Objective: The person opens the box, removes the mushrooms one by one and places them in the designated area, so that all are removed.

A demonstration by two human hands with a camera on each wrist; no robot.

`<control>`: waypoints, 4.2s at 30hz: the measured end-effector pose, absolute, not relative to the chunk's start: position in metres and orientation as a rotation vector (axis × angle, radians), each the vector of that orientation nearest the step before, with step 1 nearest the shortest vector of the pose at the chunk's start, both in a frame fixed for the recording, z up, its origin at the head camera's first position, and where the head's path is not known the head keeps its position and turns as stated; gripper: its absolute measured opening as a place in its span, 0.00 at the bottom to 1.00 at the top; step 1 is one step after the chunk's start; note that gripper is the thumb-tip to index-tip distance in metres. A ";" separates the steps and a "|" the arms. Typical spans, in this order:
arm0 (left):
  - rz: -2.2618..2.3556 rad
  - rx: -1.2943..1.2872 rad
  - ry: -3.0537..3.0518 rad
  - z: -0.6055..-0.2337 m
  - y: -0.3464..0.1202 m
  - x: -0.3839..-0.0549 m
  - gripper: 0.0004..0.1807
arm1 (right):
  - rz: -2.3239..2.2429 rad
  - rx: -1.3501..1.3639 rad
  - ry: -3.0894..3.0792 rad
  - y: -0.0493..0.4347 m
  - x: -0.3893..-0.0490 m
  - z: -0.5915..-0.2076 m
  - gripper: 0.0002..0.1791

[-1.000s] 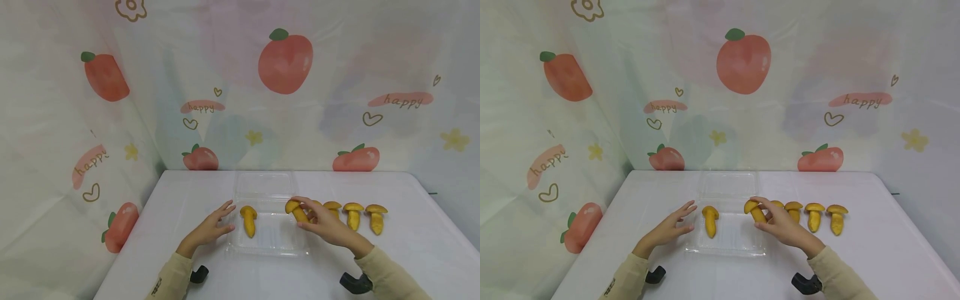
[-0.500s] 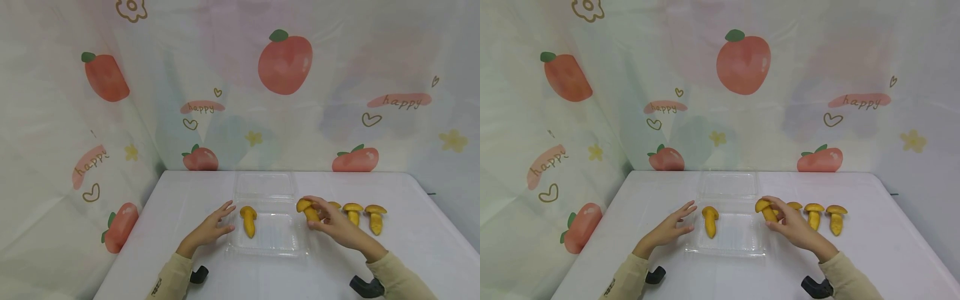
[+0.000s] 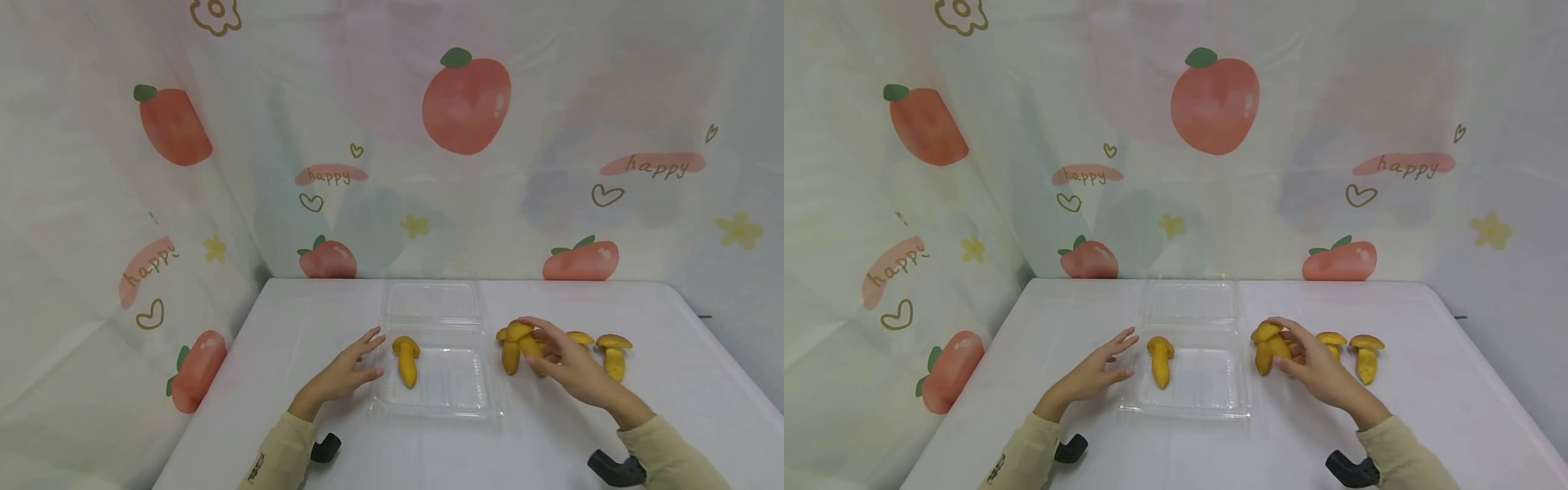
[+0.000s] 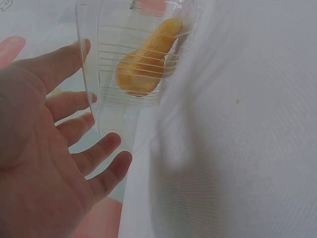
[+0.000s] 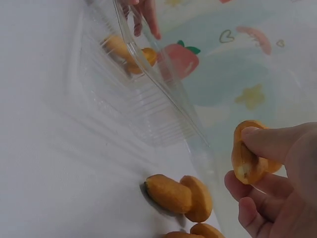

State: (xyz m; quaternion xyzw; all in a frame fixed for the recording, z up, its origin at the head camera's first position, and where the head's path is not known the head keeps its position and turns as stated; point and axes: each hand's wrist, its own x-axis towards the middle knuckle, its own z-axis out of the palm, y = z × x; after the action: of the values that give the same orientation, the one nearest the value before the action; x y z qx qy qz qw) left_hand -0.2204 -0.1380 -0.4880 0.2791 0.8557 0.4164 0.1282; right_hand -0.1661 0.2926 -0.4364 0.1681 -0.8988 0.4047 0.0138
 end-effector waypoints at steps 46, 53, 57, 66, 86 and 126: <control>1.196 0.786 2.469 -0.489 -0.139 -0.219 0.37 | 0.985 0.173 -2.821 0.394 -0.156 -0.456 0.39; 1.190 0.787 2.479 -0.487 -0.139 -0.219 0.37 | 0.981 0.146 -2.810 0.401 -0.155 -0.457 0.39; 1.191 0.774 2.480 -0.489 -0.139 -0.220 0.37 | 0.999 0.160 -2.788 0.404 -0.155 -0.459 0.39; 1.174 0.790 2.498 -0.489 -0.138 -0.221 0.36 | 1.009 0.121 -2.755 0.418 -0.155 -0.461 0.40; 1.188 0.775 2.493 -0.484 -0.137 -0.219 0.36 | 1.022 0.007 -2.733 0.449 -0.151 -0.469 0.41; 1.190 0.768 2.489 -0.488 -0.138 -0.220 0.36 | 1.013 -0.236 -2.895 0.482 -0.165 -0.509 0.43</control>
State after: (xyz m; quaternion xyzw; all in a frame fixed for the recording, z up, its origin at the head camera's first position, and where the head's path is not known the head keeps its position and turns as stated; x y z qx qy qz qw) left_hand -0.2196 -0.1381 -0.4883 0.2657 0.8607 0.4115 0.1387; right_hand -0.1648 0.4825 -0.5090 -0.0768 -0.9406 0.3290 0.0325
